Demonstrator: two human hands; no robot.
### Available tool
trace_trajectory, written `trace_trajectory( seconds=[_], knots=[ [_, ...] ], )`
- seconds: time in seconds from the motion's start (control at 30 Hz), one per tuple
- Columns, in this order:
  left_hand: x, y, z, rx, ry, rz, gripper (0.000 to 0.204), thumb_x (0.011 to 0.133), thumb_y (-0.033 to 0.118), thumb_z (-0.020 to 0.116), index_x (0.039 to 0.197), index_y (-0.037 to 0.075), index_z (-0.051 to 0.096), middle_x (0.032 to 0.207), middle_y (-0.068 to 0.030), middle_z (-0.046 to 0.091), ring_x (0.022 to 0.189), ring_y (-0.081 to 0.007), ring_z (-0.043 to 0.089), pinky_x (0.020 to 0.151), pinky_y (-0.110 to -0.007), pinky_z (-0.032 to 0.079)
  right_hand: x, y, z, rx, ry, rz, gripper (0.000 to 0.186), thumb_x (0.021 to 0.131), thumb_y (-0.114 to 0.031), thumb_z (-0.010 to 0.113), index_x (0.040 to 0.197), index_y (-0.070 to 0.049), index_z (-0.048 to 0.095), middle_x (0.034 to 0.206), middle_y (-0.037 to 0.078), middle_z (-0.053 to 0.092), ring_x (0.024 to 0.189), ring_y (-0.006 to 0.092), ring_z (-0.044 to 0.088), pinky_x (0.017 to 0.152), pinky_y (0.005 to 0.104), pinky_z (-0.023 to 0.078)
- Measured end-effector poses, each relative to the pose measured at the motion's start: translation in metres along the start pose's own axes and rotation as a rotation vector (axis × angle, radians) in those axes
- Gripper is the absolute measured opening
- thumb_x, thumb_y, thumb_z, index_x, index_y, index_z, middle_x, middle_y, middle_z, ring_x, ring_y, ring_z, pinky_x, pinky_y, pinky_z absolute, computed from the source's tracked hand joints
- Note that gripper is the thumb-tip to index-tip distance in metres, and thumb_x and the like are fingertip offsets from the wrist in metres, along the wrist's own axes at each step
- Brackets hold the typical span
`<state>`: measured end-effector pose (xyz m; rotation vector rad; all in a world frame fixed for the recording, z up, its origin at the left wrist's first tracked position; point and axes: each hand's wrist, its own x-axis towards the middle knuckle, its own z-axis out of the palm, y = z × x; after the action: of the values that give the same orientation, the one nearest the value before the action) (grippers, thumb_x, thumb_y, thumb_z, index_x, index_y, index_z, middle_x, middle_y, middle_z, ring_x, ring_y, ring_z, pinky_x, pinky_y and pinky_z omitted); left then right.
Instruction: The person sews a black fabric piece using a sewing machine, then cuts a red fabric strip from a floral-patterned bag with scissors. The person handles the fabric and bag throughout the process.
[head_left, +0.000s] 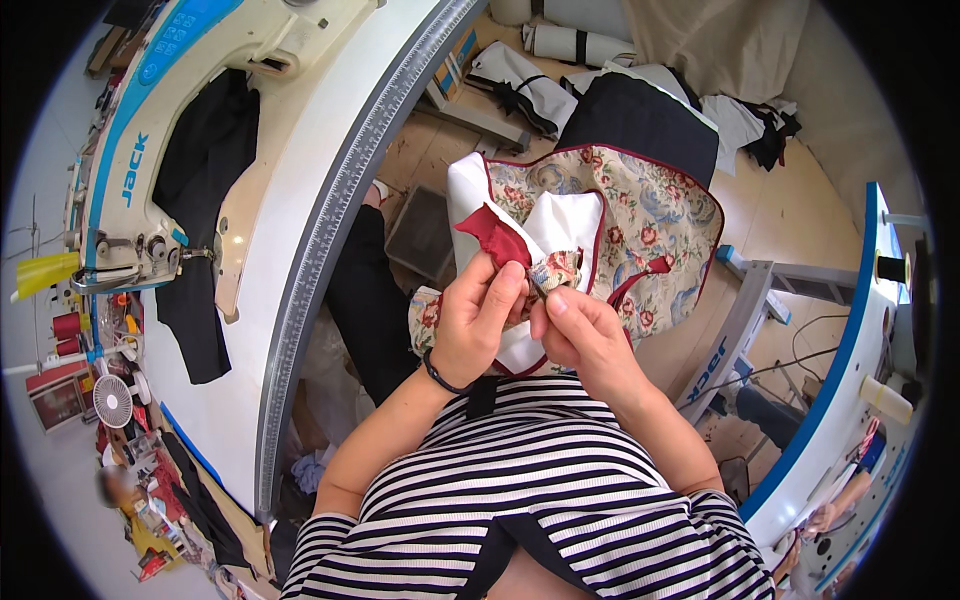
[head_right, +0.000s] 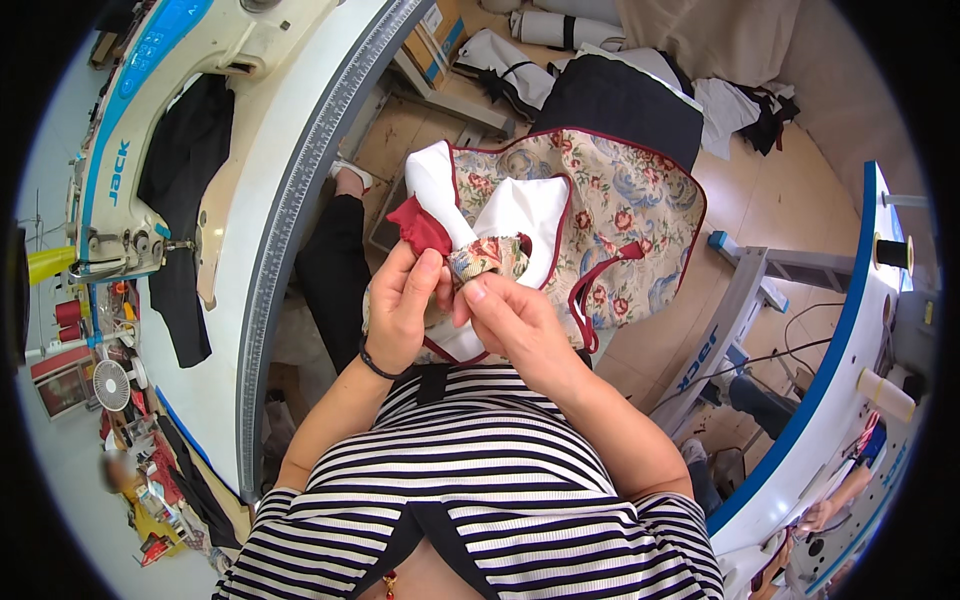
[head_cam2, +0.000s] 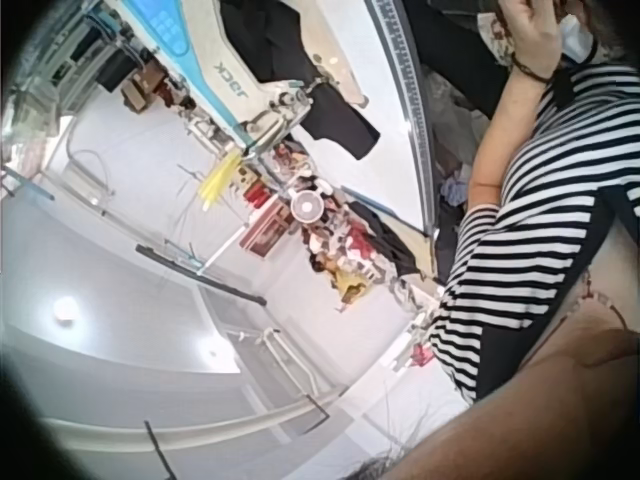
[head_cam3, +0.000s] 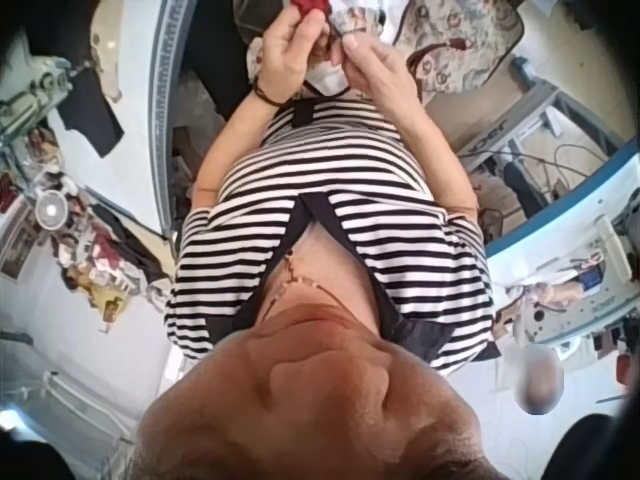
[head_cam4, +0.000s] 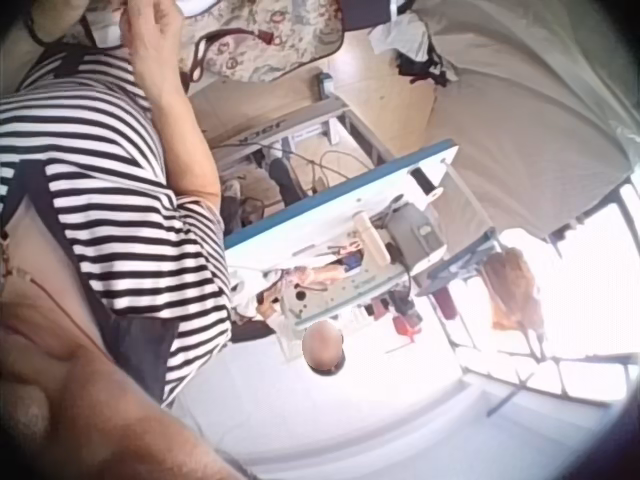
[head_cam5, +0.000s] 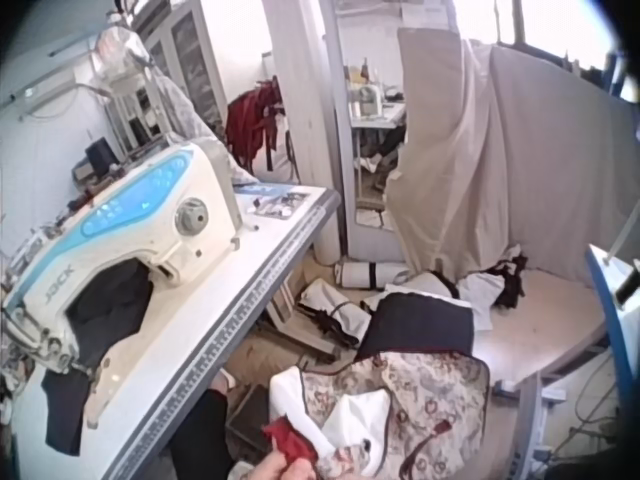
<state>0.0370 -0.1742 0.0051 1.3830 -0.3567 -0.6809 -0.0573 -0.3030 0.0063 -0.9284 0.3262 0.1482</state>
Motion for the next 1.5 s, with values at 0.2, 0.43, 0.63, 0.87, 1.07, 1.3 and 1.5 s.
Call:
trace_trajectory(
  seconds=[0.2,0.43,0.63,0.87,1.07,1.3,1.5],
  knots=[
    [0.001,0.001,0.0,-0.052,-0.024,-0.021,0.018,0.095,0.019,0.049,0.087,0.003,0.053,0.068,-0.0012,0.052,0.058,-0.0074,0.046,0.053,-0.023,0.039,0.008,-0.03,-0.002,-0.719,0.247,-0.368,0.028,0.084,-0.021,0.065,0.105,-0.002,0.058,0.064,0.002,0.051,0.056,0.0091,0.045,0.052,0.0244,0.037],
    [0.0,0.007,-0.004,0.301,0.059,0.182,0.015,0.095,0.014,0.047,0.09,0.002,0.054,0.072,0.0011,0.052,0.06,-0.0042,0.044,0.055,-0.019,0.037,0.017,-0.03,-0.013,-0.447,0.077,-0.202,0.013,0.083,-0.012,0.064,0.08,-0.002,0.055,0.067,-0.002,0.051,0.064,0.0039,0.044,0.056,0.0208,0.037],
    [0.012,0.01,-0.008,0.141,-0.026,-0.013,0.018,0.096,0.019,0.049,0.086,0.003,0.053,0.072,0.0021,0.05,0.061,-0.0035,0.042,0.056,-0.018,0.036,0.028,-0.015,-0.027,-0.403,0.093,-0.292,0.01,0.084,-0.009,0.063,0.083,-0.001,0.057,0.078,-0.001,0.052,0.073,0.0061,0.045,0.066,0.0206,0.036],
    [0.01,0.004,-0.003,0.383,0.033,0.181,0.014,0.082,0.01,0.065,0.091,0.004,0.056,0.084,-0.0013,0.055,0.065,-0.0059,0.054,0.055,-0.019,0.042,0.024,-0.017,-0.025,-0.467,0.155,-0.289,0.011,0.084,-0.009,0.063,0.085,0.0,0.056,0.079,0.0,0.049,0.074,0.0098,0.045,0.068,0.0227,0.037],
    [0.014,0.012,0.007,0.596,0.038,0.265,0.013,0.079,0.005,0.065,0.085,0.004,0.054,0.08,-0.0025,0.056,0.06,-0.0087,0.057,0.051,-0.022,0.043,0.021,-0.022,-0.024,-0.709,0.077,-0.406,0.011,0.084,-0.009,0.062,0.086,0.001,0.056,0.078,0.004,0.05,0.071,0.0118,0.046,0.065,0.0239,0.038],
    [0.013,0.005,0.0,-0.006,-0.006,-0.109,0.008,0.091,0.008,0.055,0.088,0.003,0.05,0.078,-0.0023,0.058,0.067,-0.0075,0.057,0.059,-0.019,0.046,0.022,-0.019,-0.023,-0.616,0.255,-0.269,0.012,0.085,-0.01,0.061,0.087,0.001,0.057,0.079,0.004,0.05,0.073,0.0111,0.047,0.066,0.0244,0.039],
    [0.016,0.009,-0.004,-0.029,0.005,-0.139,0.011,0.091,0.014,0.057,0.089,0.003,0.054,0.079,-0.0013,0.059,0.07,-0.0063,0.056,0.063,-0.019,0.045,0.001,-0.031,-0.019,-0.499,0.397,-0.296,0.038,0.099,-0.027,0.031,0.095,0.001,0.057,0.066,0.0,0.046,0.057,0.0062,0.039,0.054,0.0202,0.032]
  ],
)
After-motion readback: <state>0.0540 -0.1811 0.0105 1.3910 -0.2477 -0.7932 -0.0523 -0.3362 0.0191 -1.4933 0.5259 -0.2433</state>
